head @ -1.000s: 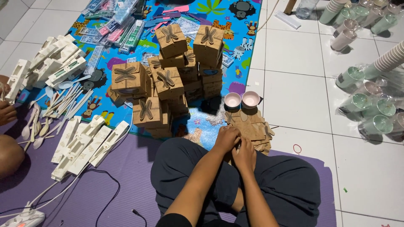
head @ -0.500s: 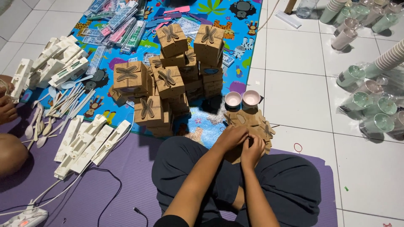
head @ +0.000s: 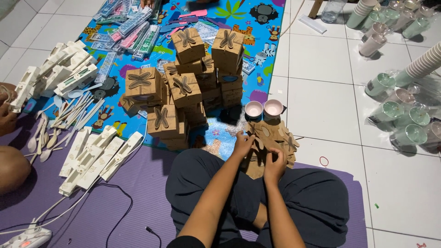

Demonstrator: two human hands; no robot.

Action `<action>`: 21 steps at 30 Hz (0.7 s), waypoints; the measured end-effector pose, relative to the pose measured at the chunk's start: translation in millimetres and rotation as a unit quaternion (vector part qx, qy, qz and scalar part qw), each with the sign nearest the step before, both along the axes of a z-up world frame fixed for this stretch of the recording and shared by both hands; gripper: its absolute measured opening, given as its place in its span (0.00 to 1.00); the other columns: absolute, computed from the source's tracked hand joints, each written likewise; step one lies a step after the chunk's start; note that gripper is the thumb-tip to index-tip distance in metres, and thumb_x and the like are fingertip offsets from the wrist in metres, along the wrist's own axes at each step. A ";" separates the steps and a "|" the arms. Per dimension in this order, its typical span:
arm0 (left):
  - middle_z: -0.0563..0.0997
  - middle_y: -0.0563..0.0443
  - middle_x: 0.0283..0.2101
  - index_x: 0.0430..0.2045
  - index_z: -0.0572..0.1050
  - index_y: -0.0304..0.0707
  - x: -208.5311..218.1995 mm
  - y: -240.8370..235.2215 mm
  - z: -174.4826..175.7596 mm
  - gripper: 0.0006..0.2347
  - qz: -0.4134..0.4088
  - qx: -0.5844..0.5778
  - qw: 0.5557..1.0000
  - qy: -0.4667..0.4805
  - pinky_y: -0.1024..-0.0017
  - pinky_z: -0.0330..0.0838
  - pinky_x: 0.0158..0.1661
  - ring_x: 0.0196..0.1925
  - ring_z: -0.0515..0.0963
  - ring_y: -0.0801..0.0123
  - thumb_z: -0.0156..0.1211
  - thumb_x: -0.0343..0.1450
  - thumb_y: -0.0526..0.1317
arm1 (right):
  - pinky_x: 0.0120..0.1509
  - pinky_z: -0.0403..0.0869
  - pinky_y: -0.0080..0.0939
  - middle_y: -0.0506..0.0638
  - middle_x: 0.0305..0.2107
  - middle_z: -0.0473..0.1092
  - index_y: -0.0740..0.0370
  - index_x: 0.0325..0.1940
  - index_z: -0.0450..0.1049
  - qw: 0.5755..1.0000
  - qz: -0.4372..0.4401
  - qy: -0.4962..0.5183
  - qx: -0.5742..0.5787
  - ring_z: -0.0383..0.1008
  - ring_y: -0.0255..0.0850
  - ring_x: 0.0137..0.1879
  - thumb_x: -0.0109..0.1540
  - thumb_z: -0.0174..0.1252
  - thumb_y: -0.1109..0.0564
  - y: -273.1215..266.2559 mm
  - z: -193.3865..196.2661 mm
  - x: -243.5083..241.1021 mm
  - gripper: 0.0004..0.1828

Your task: Assembling small cardboard gift boxes and placing small pink cups inside them.

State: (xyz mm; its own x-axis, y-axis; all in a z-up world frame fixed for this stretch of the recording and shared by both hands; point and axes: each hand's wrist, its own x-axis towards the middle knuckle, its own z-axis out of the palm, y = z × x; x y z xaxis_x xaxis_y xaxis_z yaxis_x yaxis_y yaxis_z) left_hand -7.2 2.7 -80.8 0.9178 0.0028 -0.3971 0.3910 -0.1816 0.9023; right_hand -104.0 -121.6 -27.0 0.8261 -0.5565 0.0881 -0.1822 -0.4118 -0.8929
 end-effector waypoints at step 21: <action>0.86 0.54 0.40 0.44 0.77 0.49 9.7 0.8 -42.9 0.14 0.032 -0.008 0.999 -0.019 0.72 0.78 0.40 0.40 0.82 0.73 0.66 0.65 0.44 | 0.60 0.73 0.55 0.53 0.41 0.73 0.56 0.45 0.77 0.987 0.145 0.070 0.020 0.73 0.53 0.56 0.65 0.57 0.62 6.6 17.2 -2.2 0.06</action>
